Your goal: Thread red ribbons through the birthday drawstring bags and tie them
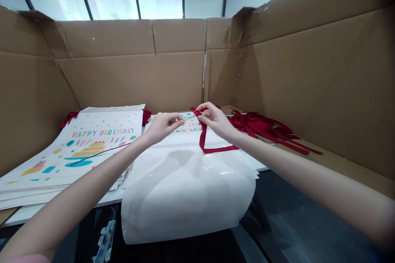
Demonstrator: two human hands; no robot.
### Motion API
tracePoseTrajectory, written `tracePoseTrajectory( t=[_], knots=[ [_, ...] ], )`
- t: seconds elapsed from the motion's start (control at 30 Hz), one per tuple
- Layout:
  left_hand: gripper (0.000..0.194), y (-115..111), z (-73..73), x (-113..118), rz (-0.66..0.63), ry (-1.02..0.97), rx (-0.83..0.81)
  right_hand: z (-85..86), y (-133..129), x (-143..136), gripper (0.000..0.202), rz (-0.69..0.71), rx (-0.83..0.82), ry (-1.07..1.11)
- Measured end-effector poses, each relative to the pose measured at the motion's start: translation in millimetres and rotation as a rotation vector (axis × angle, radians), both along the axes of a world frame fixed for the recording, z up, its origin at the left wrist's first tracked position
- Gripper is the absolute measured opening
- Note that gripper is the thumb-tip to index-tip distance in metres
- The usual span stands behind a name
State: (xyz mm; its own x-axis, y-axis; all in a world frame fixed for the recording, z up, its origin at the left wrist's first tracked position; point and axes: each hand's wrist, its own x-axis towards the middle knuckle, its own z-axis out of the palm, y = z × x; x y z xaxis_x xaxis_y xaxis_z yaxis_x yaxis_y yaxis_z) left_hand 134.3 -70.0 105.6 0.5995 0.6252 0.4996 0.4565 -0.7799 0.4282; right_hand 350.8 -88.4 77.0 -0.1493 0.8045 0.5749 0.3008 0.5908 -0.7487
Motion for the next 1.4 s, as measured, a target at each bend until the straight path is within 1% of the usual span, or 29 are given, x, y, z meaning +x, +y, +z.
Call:
tracePoseTrajectory(
  t=[0.1,0.2,0.27,0.37,0.5,0.63,0.77,0.9,1.03,1.2,1.4],
  knots=[
    [0.029,-8.6,6.6,-0.8,0.003,0.022,0.013,4.8,-5.3,3.2,0.022,-0.03,0.006,-0.068],
    [0.03,-15.0,11.2,-1.5,0.008,0.047,0.014,5.6,-7.3,3.4,0.025,-0.035,0.014,-0.076],
    [0.031,-17.2,12.4,-2.1,0.013,0.057,0.005,5.1,-8.7,2.1,0.024,-0.04,0.027,-0.053],
    [0.033,-16.7,11.2,-3.3,0.022,0.067,-0.005,4.2,-10.5,0.0,0.03,-0.021,0.033,-0.029],
    [0.033,-12.4,6.9,-5.6,0.018,0.06,-0.009,1.9,-7.2,-1.3,0.024,-0.009,0.025,-0.096],
    [0.031,-9.7,3.9,-8.4,0.016,0.057,-0.005,-1.4,-1.8,-3.1,0.027,-0.014,0.011,-0.116],
    [0.027,-6.5,2.5,-10.9,0.013,0.091,-0.037,-2.5,-2.6,-8.1,0.03,-0.007,-0.01,-0.115],
    [0.029,-3.7,0.8,-7.6,-0.06,0.098,-0.108,-4.1,-6.0,-16.8,0.034,0.003,-0.027,-0.106],
    [0.029,-6.1,0.5,1.3,-0.136,0.032,-0.151,-6.4,-7.5,-24.8,0.04,0.018,-0.004,-0.097],
    [0.026,-8.0,2.0,6.2,-0.116,-0.03,-0.118,-4.8,-9.5,-26.2,0.042,-0.022,0.026,-0.12],
    [0.026,-7.3,1.7,4.7,-0.087,-0.021,-0.072,-4.0,-15.1,-25.1,0.043,-0.004,0.002,-0.133]
  ],
)
